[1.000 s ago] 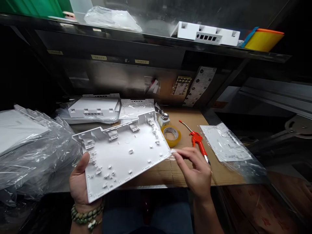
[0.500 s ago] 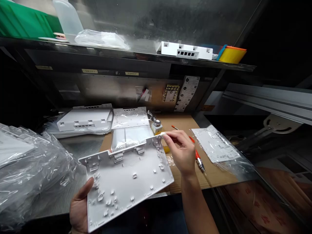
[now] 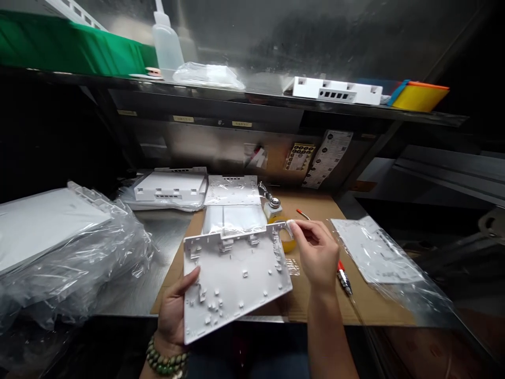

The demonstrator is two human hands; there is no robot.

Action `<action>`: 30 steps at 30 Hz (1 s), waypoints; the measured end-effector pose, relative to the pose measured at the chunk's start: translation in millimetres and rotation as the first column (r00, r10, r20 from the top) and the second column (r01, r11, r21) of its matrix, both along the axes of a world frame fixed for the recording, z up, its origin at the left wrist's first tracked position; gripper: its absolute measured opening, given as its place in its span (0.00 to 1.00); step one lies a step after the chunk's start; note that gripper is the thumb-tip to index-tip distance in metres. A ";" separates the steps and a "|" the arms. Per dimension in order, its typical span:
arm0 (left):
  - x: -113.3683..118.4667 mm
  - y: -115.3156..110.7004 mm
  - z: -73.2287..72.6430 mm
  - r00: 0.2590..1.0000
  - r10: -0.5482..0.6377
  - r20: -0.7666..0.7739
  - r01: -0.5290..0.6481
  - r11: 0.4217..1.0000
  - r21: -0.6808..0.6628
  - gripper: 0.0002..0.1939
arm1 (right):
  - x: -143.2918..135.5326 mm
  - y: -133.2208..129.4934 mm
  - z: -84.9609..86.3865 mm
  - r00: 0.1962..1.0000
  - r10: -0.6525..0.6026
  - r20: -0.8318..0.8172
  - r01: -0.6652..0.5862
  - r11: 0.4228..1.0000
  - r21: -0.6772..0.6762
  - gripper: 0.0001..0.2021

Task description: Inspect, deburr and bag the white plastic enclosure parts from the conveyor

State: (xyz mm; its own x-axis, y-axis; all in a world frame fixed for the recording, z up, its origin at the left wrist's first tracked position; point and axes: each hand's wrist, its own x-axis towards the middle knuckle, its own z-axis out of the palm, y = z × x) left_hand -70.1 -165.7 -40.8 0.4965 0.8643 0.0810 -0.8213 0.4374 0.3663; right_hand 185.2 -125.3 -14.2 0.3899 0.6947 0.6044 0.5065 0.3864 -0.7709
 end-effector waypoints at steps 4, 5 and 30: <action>21.5 -2.6 7.6 0.941 0.263 -0.214 -0.300 0.940 -0.162 0.37 | -47.7 -19.4 30.4 0.971 0.217 0.100 -0.230 0.961 0.152 0.04; 26.9 -3.7 9.5 0.925 0.288 -0.248 -0.334 0.928 -0.167 0.39 | -59.8 -23.2 36.9 0.958 0.259 0.124 -0.279 0.944 0.179 0.05; -76.6 -21.9 -42.5 0.982 0.191 0.012 -0.187 0.973 -0.135 0.31 | 42.2 56.4 -65.7 0.920 -0.157 0.360 0.248 0.943 -0.223 0.20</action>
State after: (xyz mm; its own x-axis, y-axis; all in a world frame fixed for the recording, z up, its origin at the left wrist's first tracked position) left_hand -146.7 -187.6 -83.3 0.3223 0.9462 -0.0299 -0.9019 0.3166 0.2939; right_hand 227.4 -68.9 -79.9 0.3469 0.7717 0.5331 0.7962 0.0582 -0.6023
